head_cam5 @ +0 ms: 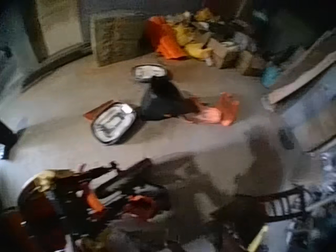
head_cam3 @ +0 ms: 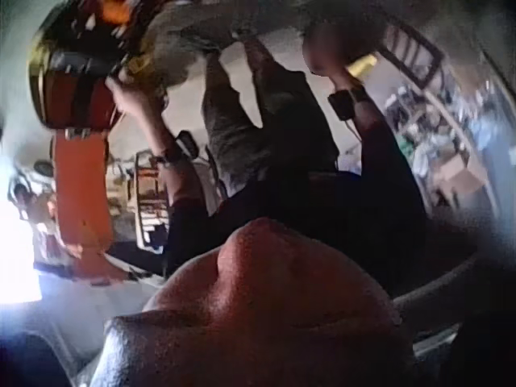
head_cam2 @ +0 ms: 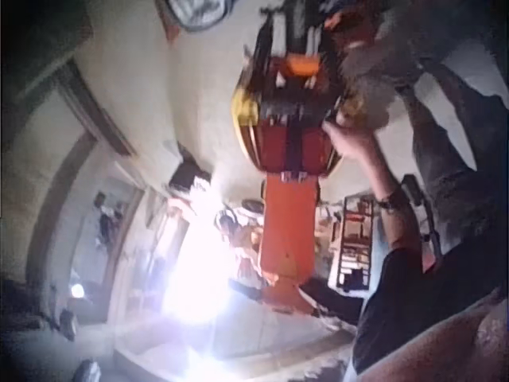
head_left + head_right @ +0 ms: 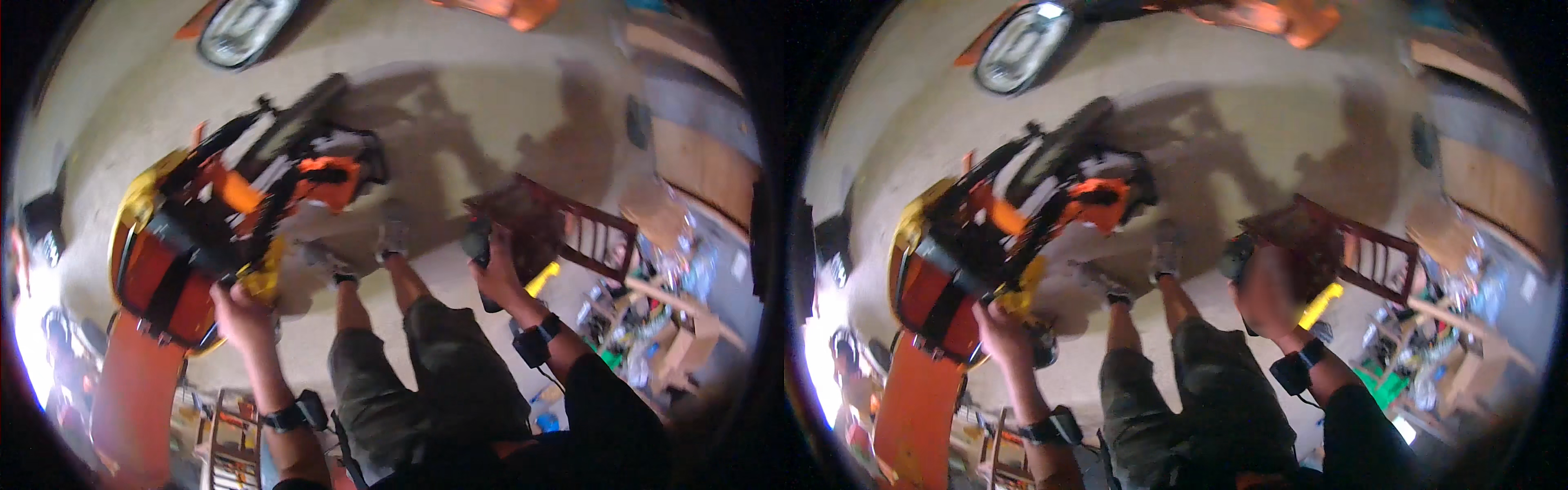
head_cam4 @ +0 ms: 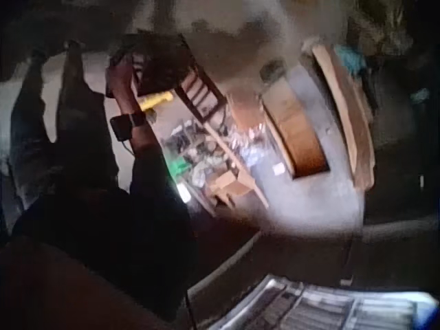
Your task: Installing the rear rack and plastic panels onto an electric scooter using an electric screwdriver.
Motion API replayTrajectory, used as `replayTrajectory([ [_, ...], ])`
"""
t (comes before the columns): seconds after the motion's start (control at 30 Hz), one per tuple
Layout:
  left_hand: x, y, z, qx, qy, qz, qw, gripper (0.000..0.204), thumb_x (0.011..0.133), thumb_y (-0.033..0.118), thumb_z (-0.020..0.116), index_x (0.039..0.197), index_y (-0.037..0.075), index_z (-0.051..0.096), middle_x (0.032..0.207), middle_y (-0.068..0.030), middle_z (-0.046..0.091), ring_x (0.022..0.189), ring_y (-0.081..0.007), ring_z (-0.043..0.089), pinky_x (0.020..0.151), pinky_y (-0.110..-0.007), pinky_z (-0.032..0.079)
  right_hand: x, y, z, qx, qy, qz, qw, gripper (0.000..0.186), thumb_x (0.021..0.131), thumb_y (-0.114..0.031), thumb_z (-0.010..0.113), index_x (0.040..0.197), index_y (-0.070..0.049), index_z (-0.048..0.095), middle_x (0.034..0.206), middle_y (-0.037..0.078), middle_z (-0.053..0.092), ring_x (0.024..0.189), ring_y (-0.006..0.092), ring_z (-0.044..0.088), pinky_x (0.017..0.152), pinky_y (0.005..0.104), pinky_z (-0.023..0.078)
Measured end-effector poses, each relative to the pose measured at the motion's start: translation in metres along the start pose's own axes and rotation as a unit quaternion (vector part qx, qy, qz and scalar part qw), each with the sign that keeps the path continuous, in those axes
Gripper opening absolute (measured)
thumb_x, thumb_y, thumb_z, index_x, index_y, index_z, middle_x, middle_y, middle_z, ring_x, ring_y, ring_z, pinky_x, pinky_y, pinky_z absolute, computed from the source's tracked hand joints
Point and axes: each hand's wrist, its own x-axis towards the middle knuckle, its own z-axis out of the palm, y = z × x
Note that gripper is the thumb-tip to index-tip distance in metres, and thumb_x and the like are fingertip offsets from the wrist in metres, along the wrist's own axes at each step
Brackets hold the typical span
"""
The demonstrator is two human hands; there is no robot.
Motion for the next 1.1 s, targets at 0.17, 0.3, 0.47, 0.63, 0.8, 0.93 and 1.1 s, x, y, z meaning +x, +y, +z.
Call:
replayTrajectory([
  [0.17, 0.007, -0.017, 0.005, 0.071, 0.05, 0.076, 0.993, 0.037, 0.105, 0.031, 0.047, 0.134, 0.009, 0.055, 0.115, -0.0242, 0.071, 0.102, -0.0463, 0.069, 0.083, -0.055, 0.053, -0.069, 0.087, -0.035, -0.002, -0.018, 0.166, 0.986, 0.117, 0.078, -0.009, 0.08, 0.163, -0.004, 0.001, 0.143, 0.04, 0.038, 0.128, 0.0566, 0.049, 0.106, 0.0555, 0.047],
  [0.3, 0.011, -0.029, 0.004, 0.063, 0.063, 0.062, 0.994, 0.045, 0.108, 0.039, 0.039, 0.139, 0.008, 0.052, 0.116, -0.0253, 0.07, 0.102, -0.048, 0.069, 0.083, -0.055, 0.054, -0.085, 0.19, -0.009, -0.013, 0.065, 0.208, 0.976, 0.123, 0.076, -0.011, 0.084, 0.164, -0.003, -0.002, 0.145, 0.038, 0.038, 0.128, 0.0547, 0.051, 0.112, 0.0543, 0.043],
  [0.47, 0.021, -0.043, -0.006, 0.014, 0.039, 0.089, 0.995, 0.049, 0.108, 0.038, 0.036, 0.137, 0.001, 0.05, 0.126, -0.0277, 0.06, 0.114, -0.0417, 0.061, 0.097, -0.049, 0.05, -0.084, 0.322, 0.04, 0.037, 0.126, 0.366, 0.921, 0.11, 0.082, -0.024, 0.082, 0.159, 0.012, 0.012, 0.157, 0.034, 0.037, 0.148, 0.0449, 0.036, 0.125, 0.0446, 0.026],
  [0.63, 0.024, -0.047, -0.019, 0.096, 0.063, 0.121, 0.986, 0.05, 0.107, 0.034, 0.032, 0.135, -0.005, 0.048, 0.126, -0.0257, 0.058, 0.116, -0.0397, 0.057, 0.103, -0.05, 0.045, -0.073, 0.38, 0.063, 0.117, 0.186, 0.381, 0.898, 0.103, 0.085, -0.011, 0.08, 0.161, 0.005, 0.012, 0.157, 0.025, 0.035, 0.145, 0.0326, 0.038, 0.123, 0.0409, 0.03],
  [0.8, 0.021, -0.038, -0.015, 0.146, 0.087, 0.106, 0.98, 0.05, 0.107, 0.034, 0.03, 0.13, -0.005, 0.051, 0.125, -0.0268, 0.056, 0.117, -0.0401, 0.055, 0.103, -0.049, 0.043, -0.057, 0.398, 0.091, 0.057, 0.163, 0.368, 0.913, 0.1, 0.09, -0.031, 0.078, 0.158, 0.01, 0.017, 0.16, 0.034, 0.03, 0.149, 0.0453, 0.032, 0.125, 0.0462, 0.025],
  [0.93, 0.016, -0.029, -0.011, 0.074, 0.074, 0.086, 0.991, 0.049, 0.108, 0.033, 0.029, 0.128, -0.006, 0.051, 0.122, -0.0272, 0.057, 0.114, -0.0411, 0.057, 0.102, -0.049, 0.044, -0.05, 0.382, 0.097, 0.041, 0.149, 0.404, 0.901, 0.105, 0.091, -0.038, 0.078, 0.159, 0.01, 0.013, 0.162, 0.037, 0.021, 0.151, 0.0495, 0.025, 0.126, 0.0508, 0.023],
  [1.1, 0.003, -0.021, -0.006, 0.058, 0.083, 0.064, 0.993, 0.049, 0.108, 0.035, 0.031, 0.131, -0.005, 0.049, 0.12, -0.0291, 0.061, 0.111, -0.0453, 0.06, 0.098, -0.051, 0.046, -0.011, 0.304, 0.042, -0.2, 0.033, 0.433, 0.878, 0.081, 0.091, -0.034, 0.075, 0.152, 0.004, 0.036, 0.152, 0.03, 0.042, 0.139, 0.0446, 0.042, 0.118, 0.0482, 0.034],
])
